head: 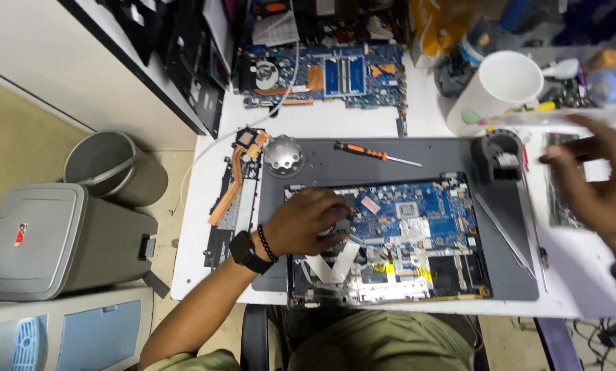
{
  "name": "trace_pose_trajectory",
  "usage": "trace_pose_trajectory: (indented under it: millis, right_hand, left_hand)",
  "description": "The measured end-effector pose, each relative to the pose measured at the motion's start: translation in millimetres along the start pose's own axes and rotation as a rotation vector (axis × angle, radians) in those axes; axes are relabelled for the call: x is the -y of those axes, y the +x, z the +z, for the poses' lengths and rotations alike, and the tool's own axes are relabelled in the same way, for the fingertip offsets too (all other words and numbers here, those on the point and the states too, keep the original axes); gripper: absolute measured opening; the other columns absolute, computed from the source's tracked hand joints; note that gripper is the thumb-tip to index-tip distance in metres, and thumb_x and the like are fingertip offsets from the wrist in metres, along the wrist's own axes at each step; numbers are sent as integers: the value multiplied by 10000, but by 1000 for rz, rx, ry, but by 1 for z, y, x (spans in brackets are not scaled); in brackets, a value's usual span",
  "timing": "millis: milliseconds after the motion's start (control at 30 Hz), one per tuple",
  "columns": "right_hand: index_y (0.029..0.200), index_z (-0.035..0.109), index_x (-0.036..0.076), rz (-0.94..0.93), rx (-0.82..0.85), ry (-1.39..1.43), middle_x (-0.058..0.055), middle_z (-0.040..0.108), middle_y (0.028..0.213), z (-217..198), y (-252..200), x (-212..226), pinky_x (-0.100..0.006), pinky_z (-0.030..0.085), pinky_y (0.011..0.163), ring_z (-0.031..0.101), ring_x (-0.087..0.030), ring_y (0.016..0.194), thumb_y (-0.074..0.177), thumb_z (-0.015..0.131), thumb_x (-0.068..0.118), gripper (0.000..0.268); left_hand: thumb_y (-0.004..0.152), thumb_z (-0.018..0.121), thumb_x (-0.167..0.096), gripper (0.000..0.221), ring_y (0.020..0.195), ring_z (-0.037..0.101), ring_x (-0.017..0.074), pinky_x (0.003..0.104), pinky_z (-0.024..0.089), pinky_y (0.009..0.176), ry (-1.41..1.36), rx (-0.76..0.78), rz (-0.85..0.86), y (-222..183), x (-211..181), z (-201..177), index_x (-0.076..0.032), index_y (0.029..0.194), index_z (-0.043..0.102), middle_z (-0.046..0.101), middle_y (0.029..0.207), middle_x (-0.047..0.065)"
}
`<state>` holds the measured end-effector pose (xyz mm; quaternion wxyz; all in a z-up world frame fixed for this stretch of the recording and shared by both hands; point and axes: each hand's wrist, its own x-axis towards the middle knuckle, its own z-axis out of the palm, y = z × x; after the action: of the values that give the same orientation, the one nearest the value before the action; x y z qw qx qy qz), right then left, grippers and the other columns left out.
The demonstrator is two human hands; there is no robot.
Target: Repairing a laptop by connecting internal ribbon cables and securing components with a screwdriver.
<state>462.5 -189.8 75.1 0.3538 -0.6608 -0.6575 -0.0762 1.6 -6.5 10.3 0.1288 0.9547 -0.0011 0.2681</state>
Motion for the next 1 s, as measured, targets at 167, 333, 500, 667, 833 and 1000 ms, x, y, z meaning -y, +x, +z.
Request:
trace_pose_trajectory:
  millis: [167, 333, 500, 667, 833, 1000]
  right_hand:
    - [1267, 732, -10, -113, 117, -4, -106, 755, 893, 49, -10, 79, -332, 522, 583, 687, -188, 650, 988, 731, 211, 356]
    - [1227, 711, 29, -188, 328, 59, -127, 777, 1119, 90, -5, 96, -448, 577, 826, 732, -313, 938, 984, 641, 275, 353]
    - [1265, 662, 43, -140, 472, 0, -160, 716, 1143, 120, 25, 101, -485, 567, 858, 700, -366, 961, 987, 616, 272, 363]
    - [1345, 647, 25, -171, 504, 23, -196, 703, 1222, 123, 51, 87, -509, 595, 854, 712, -381, 956, 962, 616, 88, 389]
    - [1315, 645, -30, -400, 456, 38, -214, 718, 1218, 57, 81, 99, -475, 615, 924, 728, -354, 996, 997, 611, 143, 364]
    - [1317, 692, 4, -392, 246, -175, -156, 761, 1162, -12, 52, 88, -429, 557, 838, 737, -335, 1031, 1077, 668, 148, 281]
  left_hand:
    - [1039, 590, -396, 434, 955, 601, 326, 457, 500, 799, 58, -74, 19, -2, 2, 4, -12, 1211, 694, 623, 1048, 131]
    - [983, 683, -405, 439, 938, 622, 315, 441, 516, 807, 46, -77, -12, -10, 5, 13, -27, 1205, 718, 672, 992, 110]
    - [976, 726, -372, 403, 905, 616, 280, 407, 509, 769, 49, -88, -5, -10, 7, 8, -36, 1199, 725, 682, 979, 81]
    - [968, 752, -406, 399, 862, 591, 270, 398, 484, 732, 68, -95, 9, -9, 1, 7, -51, 1148, 747, 678, 962, 54]
    - [955, 806, -305, 307, 866, 597, 230, 369, 494, 782, 116, -9, 1, 5, -6, -10, -44, 1109, 754, 687, 983, 30]
    - [949, 750, -166, 251, 933, 621, 244, 383, 499, 800, 86, 63, 4, 4, -5, -6, -46, 1169, 738, 715, 1089, 54]
